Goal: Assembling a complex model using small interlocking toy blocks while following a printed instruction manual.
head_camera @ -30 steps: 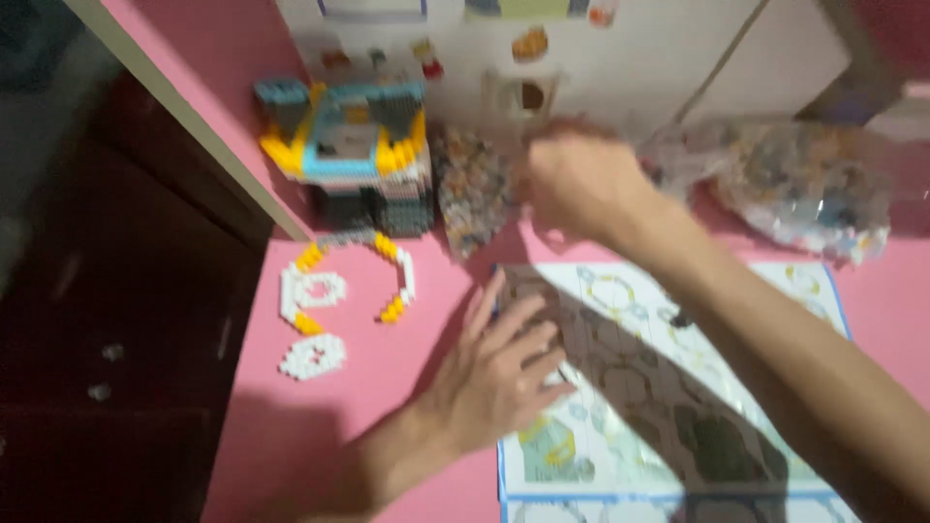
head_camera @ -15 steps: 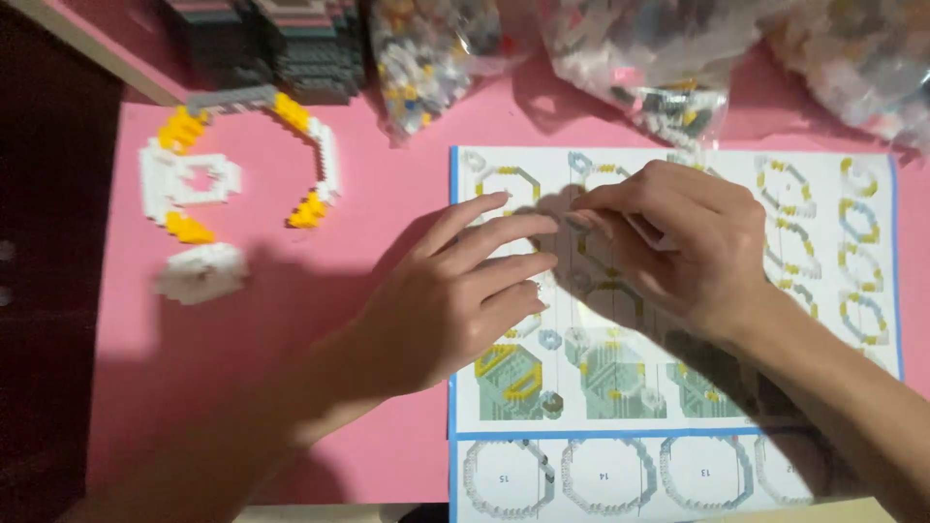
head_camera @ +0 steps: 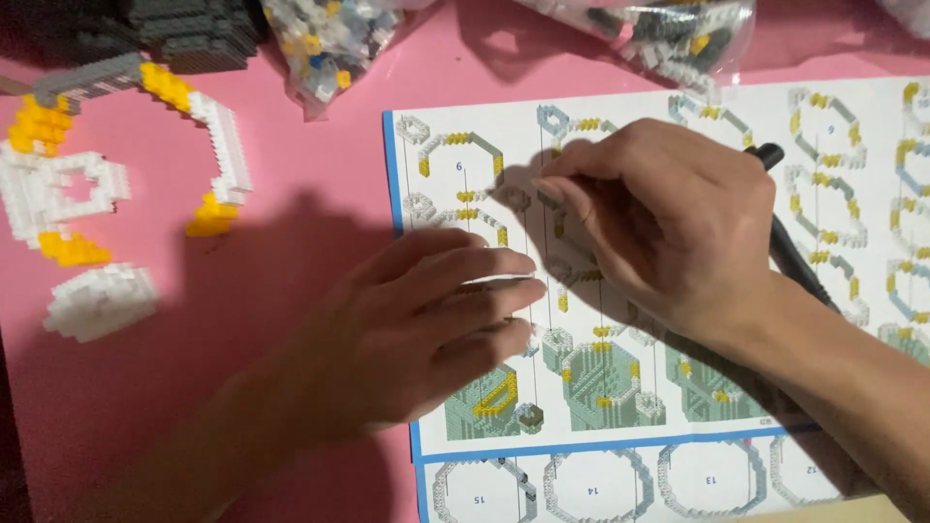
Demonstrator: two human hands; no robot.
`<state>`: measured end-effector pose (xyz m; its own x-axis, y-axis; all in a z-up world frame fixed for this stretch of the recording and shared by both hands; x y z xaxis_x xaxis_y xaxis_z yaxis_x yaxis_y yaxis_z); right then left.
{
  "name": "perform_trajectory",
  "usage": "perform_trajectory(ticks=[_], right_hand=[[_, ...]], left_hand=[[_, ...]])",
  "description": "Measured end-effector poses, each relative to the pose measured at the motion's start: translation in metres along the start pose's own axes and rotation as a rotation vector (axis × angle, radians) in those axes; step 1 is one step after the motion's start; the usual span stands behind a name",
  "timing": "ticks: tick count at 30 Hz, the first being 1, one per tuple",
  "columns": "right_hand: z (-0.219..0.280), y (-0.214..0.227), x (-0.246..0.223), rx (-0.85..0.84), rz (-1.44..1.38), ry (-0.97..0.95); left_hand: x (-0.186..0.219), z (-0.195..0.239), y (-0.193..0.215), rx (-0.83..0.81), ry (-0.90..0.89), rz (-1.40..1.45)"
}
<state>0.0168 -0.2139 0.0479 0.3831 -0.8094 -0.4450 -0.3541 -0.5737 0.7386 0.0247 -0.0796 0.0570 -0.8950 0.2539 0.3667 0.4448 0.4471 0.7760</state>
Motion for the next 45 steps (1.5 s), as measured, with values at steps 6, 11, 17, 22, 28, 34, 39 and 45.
perform_trajectory(ticks=[6,11,17,22,28,34,39,45], right_hand=[[-0.002,-0.007,0.004,-0.068,-0.029,-0.061],[-0.006,-0.007,-0.002,-0.072,-0.051,-0.06],[-0.005,-0.008,-0.001,-0.086,-0.053,-0.064],[-0.004,-0.009,0.001,-0.095,-0.034,-0.058],[-0.004,-0.011,0.001,-0.112,-0.037,-0.048],[-0.004,-0.012,0.0,-0.11,-0.028,-0.036],[-0.006,-0.012,-0.002,-0.121,-0.068,-0.04],[-0.006,-0.012,-0.003,-0.145,-0.065,-0.04]], left_hand=[[-0.003,-0.001,-0.003,0.006,-0.002,-0.015],[-0.006,-0.003,-0.003,-0.029,0.045,0.078],[-0.014,-0.001,-0.001,-0.056,0.057,0.056],[-0.015,-0.002,-0.001,-0.059,0.063,0.034],[-0.019,-0.001,0.002,-0.013,0.155,0.122],[-0.014,0.002,0.001,-0.078,0.062,0.035],[-0.015,0.002,-0.001,-0.084,0.081,0.081],[-0.015,0.002,-0.001,-0.045,0.102,0.121]])
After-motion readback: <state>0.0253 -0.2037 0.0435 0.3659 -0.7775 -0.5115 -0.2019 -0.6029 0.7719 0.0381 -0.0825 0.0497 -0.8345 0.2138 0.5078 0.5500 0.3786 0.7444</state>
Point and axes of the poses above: each hand's wrist, its own z-axis away from the middle knuckle, its own y-axis out of the back of the hand, x = y × z, the point moved 10 cm from there along -z, towards the middle knuckle, and after that the axes turned 1 degree about -y, right-handed, at the moved point
